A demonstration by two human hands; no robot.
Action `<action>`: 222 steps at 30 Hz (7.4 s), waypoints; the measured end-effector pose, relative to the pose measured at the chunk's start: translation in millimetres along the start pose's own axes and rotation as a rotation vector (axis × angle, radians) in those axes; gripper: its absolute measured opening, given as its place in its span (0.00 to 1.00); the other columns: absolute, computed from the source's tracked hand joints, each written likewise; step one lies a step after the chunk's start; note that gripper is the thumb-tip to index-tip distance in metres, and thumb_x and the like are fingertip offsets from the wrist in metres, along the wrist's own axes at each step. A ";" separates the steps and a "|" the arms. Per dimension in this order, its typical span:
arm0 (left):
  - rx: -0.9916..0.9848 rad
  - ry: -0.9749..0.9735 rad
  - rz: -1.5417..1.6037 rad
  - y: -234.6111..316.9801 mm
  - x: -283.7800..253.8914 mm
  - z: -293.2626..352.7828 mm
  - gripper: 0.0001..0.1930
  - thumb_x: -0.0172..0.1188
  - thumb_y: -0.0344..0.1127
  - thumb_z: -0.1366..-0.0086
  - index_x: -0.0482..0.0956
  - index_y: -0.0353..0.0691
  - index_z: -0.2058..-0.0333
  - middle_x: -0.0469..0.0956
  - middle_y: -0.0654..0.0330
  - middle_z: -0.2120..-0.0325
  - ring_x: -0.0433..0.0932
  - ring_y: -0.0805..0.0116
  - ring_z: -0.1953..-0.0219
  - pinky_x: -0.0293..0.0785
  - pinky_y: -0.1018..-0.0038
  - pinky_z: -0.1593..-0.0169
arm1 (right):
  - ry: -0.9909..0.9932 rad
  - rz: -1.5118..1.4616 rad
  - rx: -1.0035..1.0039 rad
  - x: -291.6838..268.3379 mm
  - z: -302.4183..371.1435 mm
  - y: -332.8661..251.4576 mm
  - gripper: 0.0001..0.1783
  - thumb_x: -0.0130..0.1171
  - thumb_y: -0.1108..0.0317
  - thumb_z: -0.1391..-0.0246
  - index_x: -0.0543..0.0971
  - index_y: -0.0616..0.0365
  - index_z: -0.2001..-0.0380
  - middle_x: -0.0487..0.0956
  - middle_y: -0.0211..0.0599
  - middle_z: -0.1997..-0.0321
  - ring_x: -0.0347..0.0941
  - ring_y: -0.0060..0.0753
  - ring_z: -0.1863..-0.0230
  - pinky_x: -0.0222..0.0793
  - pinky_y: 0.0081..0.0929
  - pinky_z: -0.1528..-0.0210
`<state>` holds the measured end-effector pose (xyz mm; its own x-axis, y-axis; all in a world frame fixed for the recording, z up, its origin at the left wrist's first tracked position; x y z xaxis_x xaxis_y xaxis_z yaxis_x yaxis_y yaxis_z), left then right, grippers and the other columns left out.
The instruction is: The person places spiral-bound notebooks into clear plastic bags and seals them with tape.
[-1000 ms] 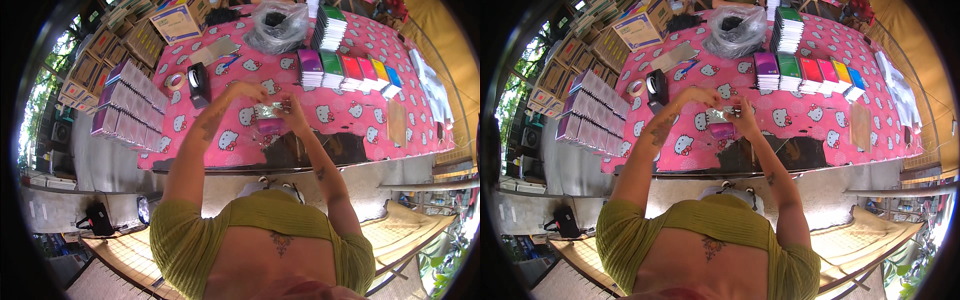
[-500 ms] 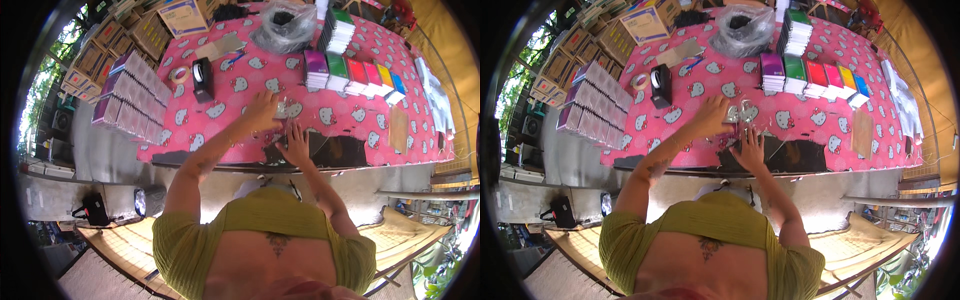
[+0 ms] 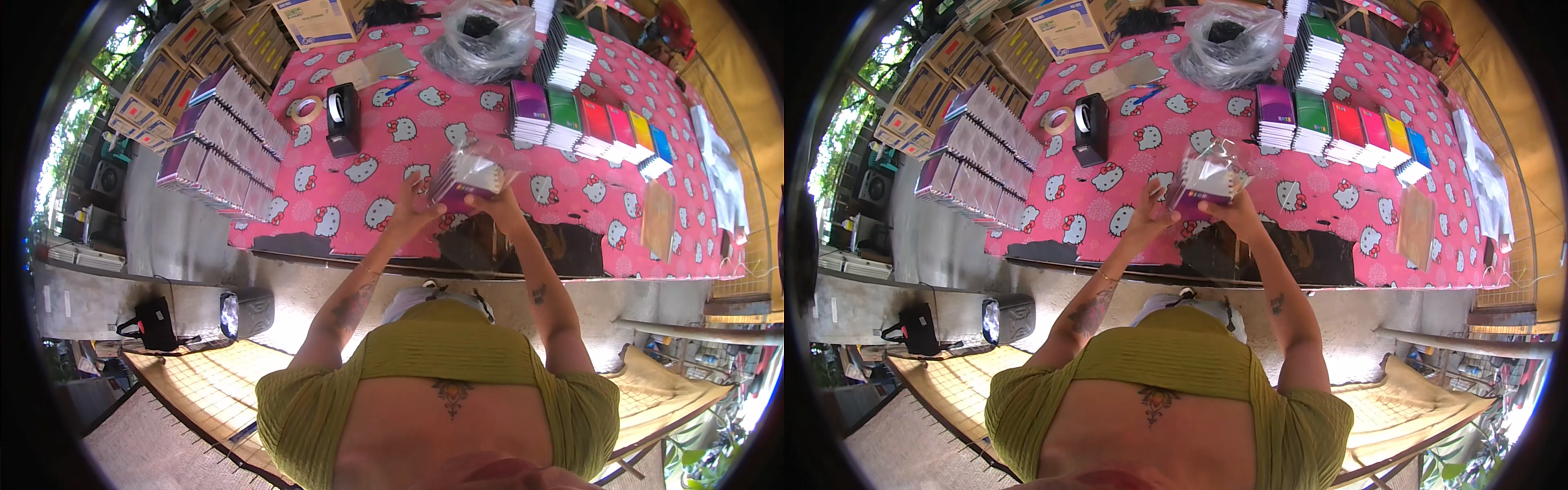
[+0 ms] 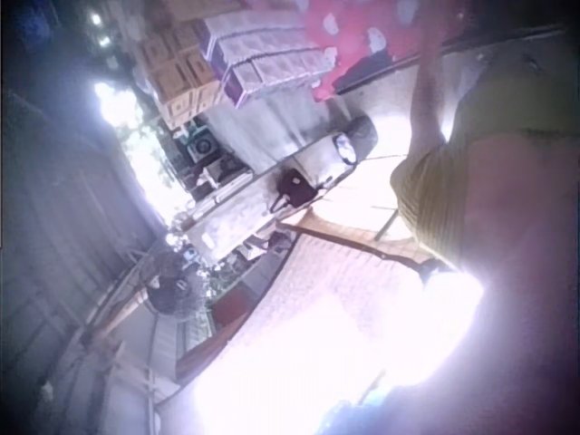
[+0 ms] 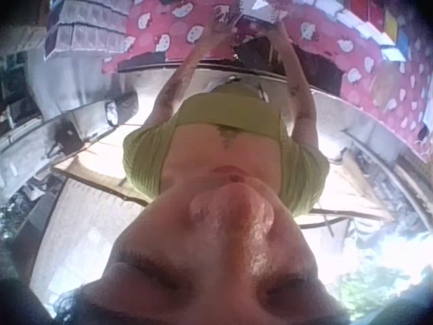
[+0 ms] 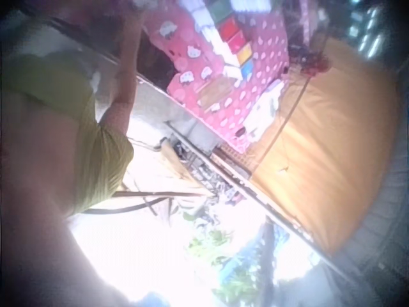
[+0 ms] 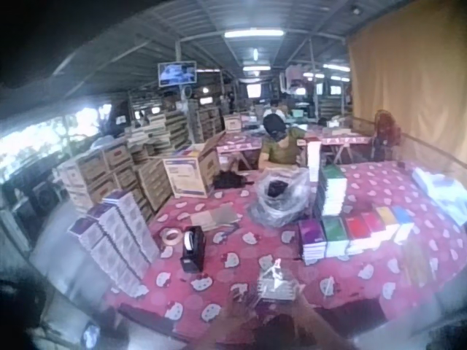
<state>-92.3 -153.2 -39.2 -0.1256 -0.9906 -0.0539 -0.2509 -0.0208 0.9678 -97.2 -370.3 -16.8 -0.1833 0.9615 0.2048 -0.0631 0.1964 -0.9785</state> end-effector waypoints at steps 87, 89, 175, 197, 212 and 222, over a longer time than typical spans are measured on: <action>-0.289 -0.468 0.095 35.5 20.6 -75.8 0.32 0.68 0.41 0.37 0.68 0.38 0.38 0.77 0.56 0.52 0.76 0.70 0.52 0.73 0.73 0.52 | 0.065 -0.039 0.010 -12.8 -20.8 -4.3 0.18 0.66 0.70 0.46 0.80 0.57 0.51 0.67 0.39 0.36 0.64 0.34 0.36 0.63 0.33 0.39; -0.299 -0.603 0.027 23.0 18.3 -72.7 0.31 0.68 0.44 0.37 0.70 0.37 0.39 0.79 0.61 0.56 0.77 0.75 0.57 0.73 0.77 0.55 | -0.116 0.138 0.107 -5.6 -40.5 -3.8 0.22 0.66 0.69 0.46 0.77 0.59 0.48 0.69 0.37 0.40 0.66 0.27 0.40 0.64 0.30 0.41; -0.152 0.617 0.214 -85.1 -197.8 -136.7 0.09 0.63 0.34 0.38 0.83 0.40 0.60 0.82 0.63 0.71 0.75 0.72 0.74 0.66 0.76 0.73 | 0.184 0.309 -0.133 -3.9 -5.3 -17.4 0.20 0.66 0.72 0.47 0.76 0.57 0.50 0.78 0.27 0.58 0.70 0.17 0.59 0.66 0.20 0.57; 0.396 -1.164 -1.137 104.0 74.8 -143.5 0.11 0.69 0.40 0.49 0.83 0.38 0.75 0.81 0.55 0.80 0.81 0.57 0.74 0.74 0.65 0.68 | 0.042 0.325 -0.298 -5.5 -11.0 -12.5 0.09 0.67 0.72 0.47 0.82 0.54 0.62 0.76 0.21 0.58 0.59 0.13 0.68 0.56 0.16 0.67; -0.619 -1.356 -0.493 -12.6 45.0 -152.0 0.21 0.65 0.43 0.38 0.76 0.42 0.48 0.79 0.65 0.62 0.76 0.75 0.60 0.72 0.75 0.59 | 0.086 -0.006 -0.125 4.6 -1.0 -3.7 0.17 0.65 0.74 0.45 0.75 0.57 0.52 0.73 0.28 0.53 0.68 0.20 0.54 0.65 0.23 0.52; -0.354 -0.599 0.116 5.5 -10.2 -43.1 0.32 0.69 0.39 0.41 0.69 0.44 0.39 0.73 0.60 0.47 0.72 0.69 0.47 0.68 0.68 0.45 | 0.080 0.054 -0.197 -14.6 18.4 30.8 0.49 0.70 0.57 0.46 0.54 0.53 0.28 0.65 0.47 0.33 0.63 0.42 0.34 0.60 0.36 0.35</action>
<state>-51.0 -149.0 -22.8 -0.6649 -0.7464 0.0268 0.1109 -0.0631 0.9918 -114.5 -381.8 -49.4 -0.1026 0.9822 0.1572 0.1387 0.1707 -0.9755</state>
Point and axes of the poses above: each hand's wrist, its own z-axis away from the middle knuckle, its own x-axis out of the palm, y = z × x, the point moved 4 cm from there along -z, towards the middle knuckle
